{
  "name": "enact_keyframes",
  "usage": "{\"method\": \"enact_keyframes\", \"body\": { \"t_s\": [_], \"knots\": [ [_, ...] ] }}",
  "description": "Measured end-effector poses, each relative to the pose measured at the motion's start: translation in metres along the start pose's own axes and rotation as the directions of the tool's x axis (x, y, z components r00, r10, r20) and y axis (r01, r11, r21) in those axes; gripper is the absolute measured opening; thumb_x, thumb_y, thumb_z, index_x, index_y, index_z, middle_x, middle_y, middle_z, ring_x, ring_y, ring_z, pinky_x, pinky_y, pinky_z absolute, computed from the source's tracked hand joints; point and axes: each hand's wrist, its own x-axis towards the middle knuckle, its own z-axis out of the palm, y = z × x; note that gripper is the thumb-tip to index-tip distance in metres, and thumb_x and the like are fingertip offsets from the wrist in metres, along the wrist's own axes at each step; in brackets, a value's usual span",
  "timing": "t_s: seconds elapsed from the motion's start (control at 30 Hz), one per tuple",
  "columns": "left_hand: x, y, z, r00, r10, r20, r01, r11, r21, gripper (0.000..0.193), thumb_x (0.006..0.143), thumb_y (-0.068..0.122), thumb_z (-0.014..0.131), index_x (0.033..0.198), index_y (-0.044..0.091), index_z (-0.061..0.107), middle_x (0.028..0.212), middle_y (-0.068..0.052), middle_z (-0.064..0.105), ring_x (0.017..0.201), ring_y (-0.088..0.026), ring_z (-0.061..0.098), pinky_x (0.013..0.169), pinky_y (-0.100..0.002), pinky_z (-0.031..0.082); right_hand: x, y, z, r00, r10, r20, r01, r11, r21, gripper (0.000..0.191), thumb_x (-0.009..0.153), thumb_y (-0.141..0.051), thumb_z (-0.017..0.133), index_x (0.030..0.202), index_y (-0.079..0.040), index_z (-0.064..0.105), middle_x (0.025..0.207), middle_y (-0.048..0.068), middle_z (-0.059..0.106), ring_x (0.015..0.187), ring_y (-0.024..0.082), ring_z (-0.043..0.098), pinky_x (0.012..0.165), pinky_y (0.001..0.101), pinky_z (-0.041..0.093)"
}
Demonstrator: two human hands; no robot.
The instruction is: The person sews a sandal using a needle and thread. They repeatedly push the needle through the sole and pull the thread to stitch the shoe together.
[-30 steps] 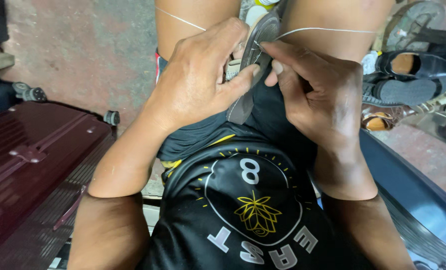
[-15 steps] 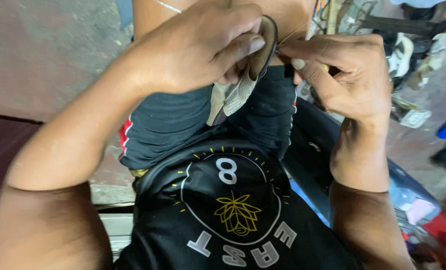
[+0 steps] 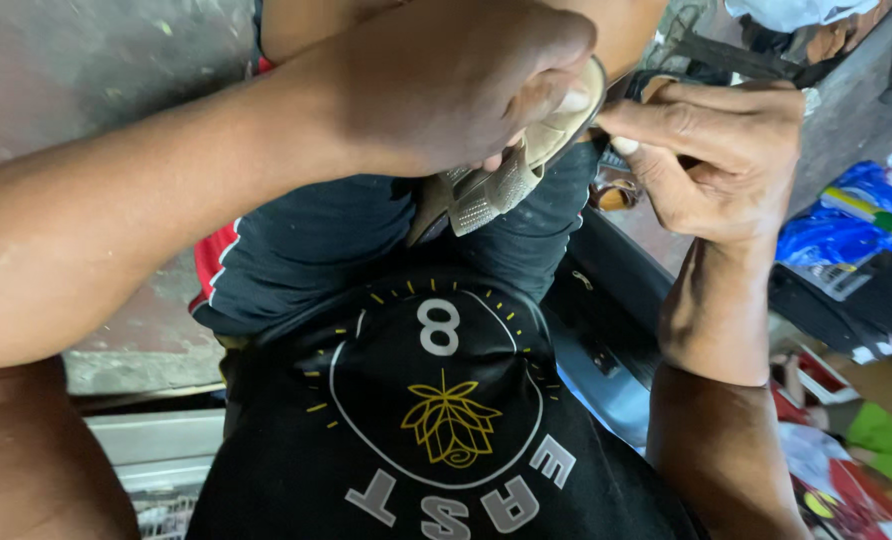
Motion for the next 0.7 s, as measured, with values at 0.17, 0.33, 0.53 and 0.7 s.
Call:
{"method": "enact_keyframes", "body": {
  "t_s": [0.17,0.33,0.53,0.7],
  "knots": [
    [0.0,-0.008,-0.003,1.0,-0.028,-0.003,0.027,0.99,-0.14,0.016,0.107,0.015,0.052,0.098,0.003,0.059,0.07,-0.007,0.069,0.056,-0.011,0.072,0.044,-0.028,0.053,0.005,-0.006,0.001,1.0,0.009,0.003,-0.008,0.999,-0.053,0.013,0.102,0.0,0.077,0.115,0.001,0.078,0.083,0.013,0.068,0.061,0.016,0.064,0.053,0.0252,0.043],
    [0.002,-0.012,-0.004,1.0,-0.025,-0.007,0.024,0.992,-0.125,0.015,0.105,0.015,0.052,0.101,0.004,0.062,0.068,-0.007,0.068,0.056,-0.012,0.071,0.041,-0.029,0.052,0.004,-0.01,0.002,0.999,0.031,0.009,-0.03,0.994,-0.105,0.006,0.104,-0.003,0.077,0.11,-0.001,0.078,0.083,0.012,0.069,0.065,0.019,0.067,0.059,0.0264,0.047],
    [0.003,-0.014,-0.008,0.999,-0.035,0.033,0.039,0.987,-0.154,0.019,0.107,0.018,0.052,0.1,0.005,0.063,0.068,-0.008,0.069,0.053,-0.013,0.07,0.041,-0.029,0.051,0.002,-0.002,-0.001,0.998,0.025,0.063,-0.019,0.995,-0.096,0.006,0.109,-0.006,0.075,0.104,-0.002,0.075,0.09,0.011,0.073,0.075,0.02,0.071,0.067,0.026,0.052],
    [0.005,-0.014,-0.006,0.99,-0.117,0.079,0.133,0.959,-0.25,0.016,0.105,0.017,0.052,0.101,0.006,0.064,0.068,-0.006,0.07,0.054,-0.011,0.072,0.042,-0.028,0.053,0.001,-0.001,0.001,0.997,0.035,0.065,-0.032,0.998,-0.052,0.007,0.109,-0.006,0.072,0.104,-0.003,0.073,0.093,0.01,0.074,0.08,0.019,0.073,0.071,0.0253,0.055]
  ]
}}
